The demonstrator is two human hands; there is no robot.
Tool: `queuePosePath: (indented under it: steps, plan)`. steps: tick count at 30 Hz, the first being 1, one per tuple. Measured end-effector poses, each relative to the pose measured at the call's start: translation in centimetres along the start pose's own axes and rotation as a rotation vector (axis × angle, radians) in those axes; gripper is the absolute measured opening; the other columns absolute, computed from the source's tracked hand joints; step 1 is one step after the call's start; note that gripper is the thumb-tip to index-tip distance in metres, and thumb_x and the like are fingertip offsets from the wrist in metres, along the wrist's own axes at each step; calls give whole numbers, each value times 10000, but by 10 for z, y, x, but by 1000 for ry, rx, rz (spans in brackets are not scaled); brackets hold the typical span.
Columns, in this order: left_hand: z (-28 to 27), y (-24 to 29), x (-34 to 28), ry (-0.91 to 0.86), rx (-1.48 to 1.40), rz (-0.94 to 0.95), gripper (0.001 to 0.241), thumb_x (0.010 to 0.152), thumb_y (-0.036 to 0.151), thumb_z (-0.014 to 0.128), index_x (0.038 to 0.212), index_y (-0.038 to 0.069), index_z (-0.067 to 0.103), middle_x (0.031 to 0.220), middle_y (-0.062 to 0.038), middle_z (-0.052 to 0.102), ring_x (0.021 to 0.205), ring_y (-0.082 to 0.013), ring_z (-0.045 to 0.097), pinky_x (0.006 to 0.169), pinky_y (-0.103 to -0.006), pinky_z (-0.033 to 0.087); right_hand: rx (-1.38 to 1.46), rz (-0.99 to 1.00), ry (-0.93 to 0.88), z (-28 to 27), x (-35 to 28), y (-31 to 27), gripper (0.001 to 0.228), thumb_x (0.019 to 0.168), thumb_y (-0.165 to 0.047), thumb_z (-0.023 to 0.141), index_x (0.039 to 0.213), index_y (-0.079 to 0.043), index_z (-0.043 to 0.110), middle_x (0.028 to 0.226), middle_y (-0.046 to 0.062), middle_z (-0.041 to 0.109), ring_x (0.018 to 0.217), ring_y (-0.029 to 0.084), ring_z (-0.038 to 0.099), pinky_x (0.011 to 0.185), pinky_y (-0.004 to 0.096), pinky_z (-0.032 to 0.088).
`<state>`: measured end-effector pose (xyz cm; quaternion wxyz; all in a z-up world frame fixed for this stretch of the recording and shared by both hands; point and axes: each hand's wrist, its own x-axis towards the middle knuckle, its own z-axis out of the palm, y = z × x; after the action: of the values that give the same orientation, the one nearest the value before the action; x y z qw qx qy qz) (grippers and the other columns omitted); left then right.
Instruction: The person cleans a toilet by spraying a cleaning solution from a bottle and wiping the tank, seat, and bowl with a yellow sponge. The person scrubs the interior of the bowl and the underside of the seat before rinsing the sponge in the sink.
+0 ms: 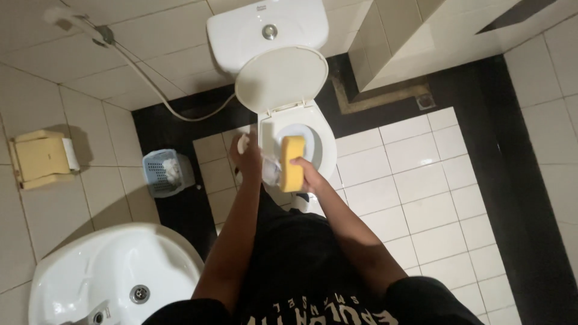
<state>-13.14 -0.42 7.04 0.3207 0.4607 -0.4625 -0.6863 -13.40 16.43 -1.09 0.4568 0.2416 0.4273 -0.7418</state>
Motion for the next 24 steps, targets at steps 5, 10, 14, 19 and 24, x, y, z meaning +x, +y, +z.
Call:
queuePosePath:
  steps: [5, 10, 14, 19, 24]
  plan:
    - [28, -36, 1, -89, 225, 215, 320, 710, 43, 900, 982, 30, 733, 966, -138, 667, 935, -188, 614, 768, -278, 548, -49, -56, -42, -37, 52, 24, 748, 736, -437, 808, 1314, -44, 542, 1142, 136, 641, 1001, 305, 668, 883, 451, 585]
    - [18, -14, -2, -448, 557, 111, 407, 658, 218, 976, 987, 218, 736, 989, 39, 706, 960, -129, 676, 851, -301, 557, -33, -90, -49, -19, 3, 3, 771, 704, -482, 802, 1288, -48, 546, 1097, 141, 623, 962, 314, 640, 868, 452, 568]
    - [11, -9, -17, -344, 616, 231, 224, 800, 265, 882, 853, 146, 699, 846, -60, 712, 841, -203, 704, 805, -331, 538, -181, -22, -1, -7, -18, -4, 861, 701, -540, 800, 1345, -28, 544, 1138, 134, 624, 1022, 298, 647, 901, 423, 559]
    - [-5, -11, -26, -364, 613, 441, 342, 822, 239, 883, 623, 115, 633, 572, -51, 651, 594, -154, 673, 665, -278, 521, -487, -132, 20, 13, -6, -8, 923, 766, -561, 820, 1421, 14, 514, 1314, 254, 582, 1281, 407, 565, 1068, 527, 452]
    - [-15, -21, -19, -367, 612, 450, 428, 755, 280, 924, 538, 161, 575, 475, -15, 570, 506, -65, 552, 615, -240, 483, -745, -196, 133, 15, -26, -18, 710, 759, -533, 843, 1265, -87, 622, 1074, 155, 699, 1057, 303, 681, 923, 446, 549]
